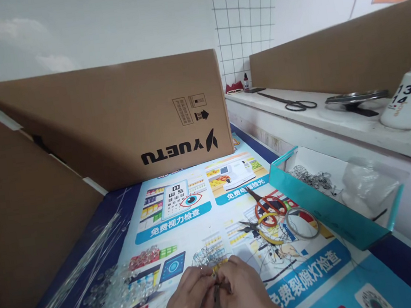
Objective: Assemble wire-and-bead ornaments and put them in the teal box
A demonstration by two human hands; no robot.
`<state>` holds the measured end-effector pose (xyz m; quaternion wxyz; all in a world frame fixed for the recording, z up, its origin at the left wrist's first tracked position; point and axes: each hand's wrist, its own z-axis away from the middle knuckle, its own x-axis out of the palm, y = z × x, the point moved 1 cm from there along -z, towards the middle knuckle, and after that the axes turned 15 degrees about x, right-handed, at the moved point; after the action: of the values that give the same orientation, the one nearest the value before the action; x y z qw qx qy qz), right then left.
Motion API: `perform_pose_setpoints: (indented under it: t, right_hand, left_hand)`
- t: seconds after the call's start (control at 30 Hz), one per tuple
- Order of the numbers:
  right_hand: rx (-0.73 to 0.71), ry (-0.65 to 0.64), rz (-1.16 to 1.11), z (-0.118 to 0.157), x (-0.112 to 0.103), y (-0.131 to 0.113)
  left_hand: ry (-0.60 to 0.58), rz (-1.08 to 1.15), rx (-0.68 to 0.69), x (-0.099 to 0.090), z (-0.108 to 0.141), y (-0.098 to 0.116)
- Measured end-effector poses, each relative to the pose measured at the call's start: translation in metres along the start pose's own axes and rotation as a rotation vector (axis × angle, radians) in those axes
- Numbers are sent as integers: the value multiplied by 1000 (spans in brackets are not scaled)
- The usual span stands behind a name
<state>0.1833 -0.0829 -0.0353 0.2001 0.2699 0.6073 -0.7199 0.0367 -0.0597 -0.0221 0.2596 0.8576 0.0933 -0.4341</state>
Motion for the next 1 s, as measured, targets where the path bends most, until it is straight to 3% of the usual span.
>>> perform_pose_setpoints:
  t: [0.43,1.0]
  right_hand:
    - [-13,25,373,7,1,-6]
    - [-69,53,339,8,-2,1]
  left_hand:
    - [-105,-32,-41,-2,-1,1]
    - [29,-24,-79,5,5,-1]
